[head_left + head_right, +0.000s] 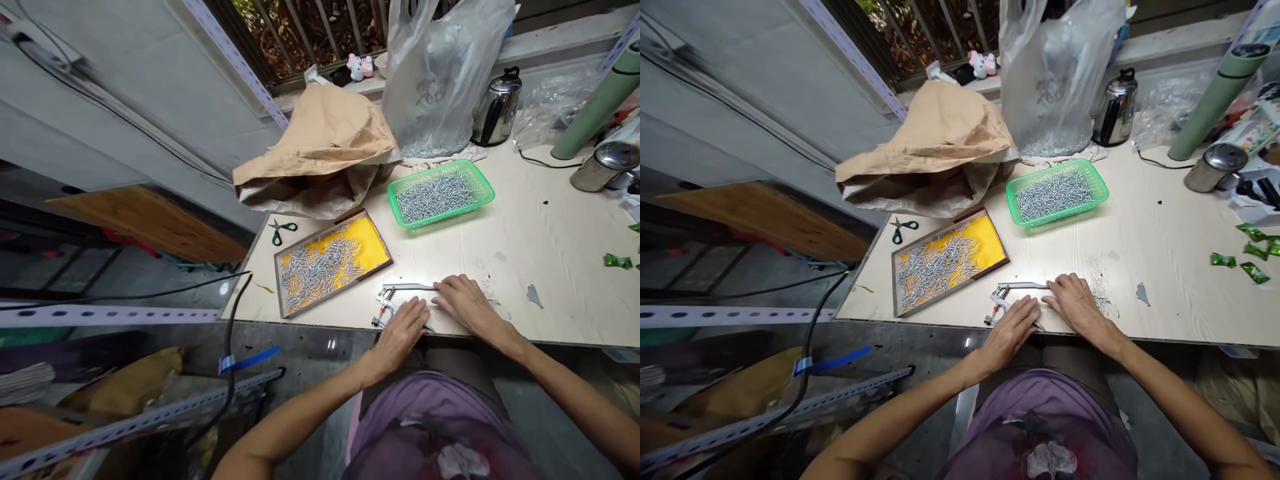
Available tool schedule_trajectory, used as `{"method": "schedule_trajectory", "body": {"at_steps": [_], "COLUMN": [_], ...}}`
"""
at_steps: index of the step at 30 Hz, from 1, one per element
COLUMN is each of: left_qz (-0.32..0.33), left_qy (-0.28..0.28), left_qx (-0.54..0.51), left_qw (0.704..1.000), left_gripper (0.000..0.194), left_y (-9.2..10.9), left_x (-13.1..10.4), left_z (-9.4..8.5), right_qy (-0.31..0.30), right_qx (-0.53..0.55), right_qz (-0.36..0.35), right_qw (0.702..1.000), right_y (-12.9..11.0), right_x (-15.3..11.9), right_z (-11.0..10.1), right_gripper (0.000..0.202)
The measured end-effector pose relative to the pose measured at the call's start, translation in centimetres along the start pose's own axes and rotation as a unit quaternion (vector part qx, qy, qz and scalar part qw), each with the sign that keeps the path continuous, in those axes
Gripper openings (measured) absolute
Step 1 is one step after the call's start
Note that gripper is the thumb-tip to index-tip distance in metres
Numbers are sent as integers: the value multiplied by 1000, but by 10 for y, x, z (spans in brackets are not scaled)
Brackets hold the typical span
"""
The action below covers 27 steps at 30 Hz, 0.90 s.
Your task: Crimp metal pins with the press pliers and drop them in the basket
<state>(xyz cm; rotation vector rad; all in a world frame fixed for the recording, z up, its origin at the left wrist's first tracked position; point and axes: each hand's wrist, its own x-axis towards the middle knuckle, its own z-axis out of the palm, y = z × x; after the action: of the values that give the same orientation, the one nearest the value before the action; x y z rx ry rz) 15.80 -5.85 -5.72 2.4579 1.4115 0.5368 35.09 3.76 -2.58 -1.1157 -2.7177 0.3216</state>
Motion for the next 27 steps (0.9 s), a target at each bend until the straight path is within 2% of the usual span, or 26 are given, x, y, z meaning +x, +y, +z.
{"method": "schedule_trajectory", "body": {"at_steps": [4,9,11,13,15,17,19,20,22,25,27], "left_qz": [12,6,4,3,-5,-14,-14,2,73,192,181], "left_qy": [6,2,-2,-12,-22,-24,-12,2,47,152,241], "left_qx": [-21,-43,-42,-38,-40,-42,-37,-33,-29,-21,5], "left_qw": [1000,999,999,999,999,999,999,999,996,969,954], "left_gripper": [36,33,35,37,36,35,34,33,30,22,18], "left_y": [14,17,17,18,18,18,19,20,23,24,16], "left_x": [-3,1,1,2,2,1,-1,-2,-7,-14,-13], "left_z": [9,4,2,1,1,2,4,3,-1,-20,-39], "right_qy": [-10,-45,-39,-38,-61,-109,-159,-176,-187,-148,-91], "right_qx": [-22,-17,-28,-22,6,27,23,19,15,39,82], "right_qz": [6,-5,-17,-63,-149,-244,-308,-327,-346,-339,-307], "right_qw": [1000,999,999,997,987,963,938,928,920,928,944], "right_y": [5,22,18,3,-22,-48,-70,-77,-85,-86,-82], "right_x": [22,55,62,67,73,81,90,94,101,106,109], "right_z": [5,-2,-8,-11,-11,-6,2,6,14,21,18], "right_gripper": [8,10,10,12,14,13,13,13,13,13,15]}}
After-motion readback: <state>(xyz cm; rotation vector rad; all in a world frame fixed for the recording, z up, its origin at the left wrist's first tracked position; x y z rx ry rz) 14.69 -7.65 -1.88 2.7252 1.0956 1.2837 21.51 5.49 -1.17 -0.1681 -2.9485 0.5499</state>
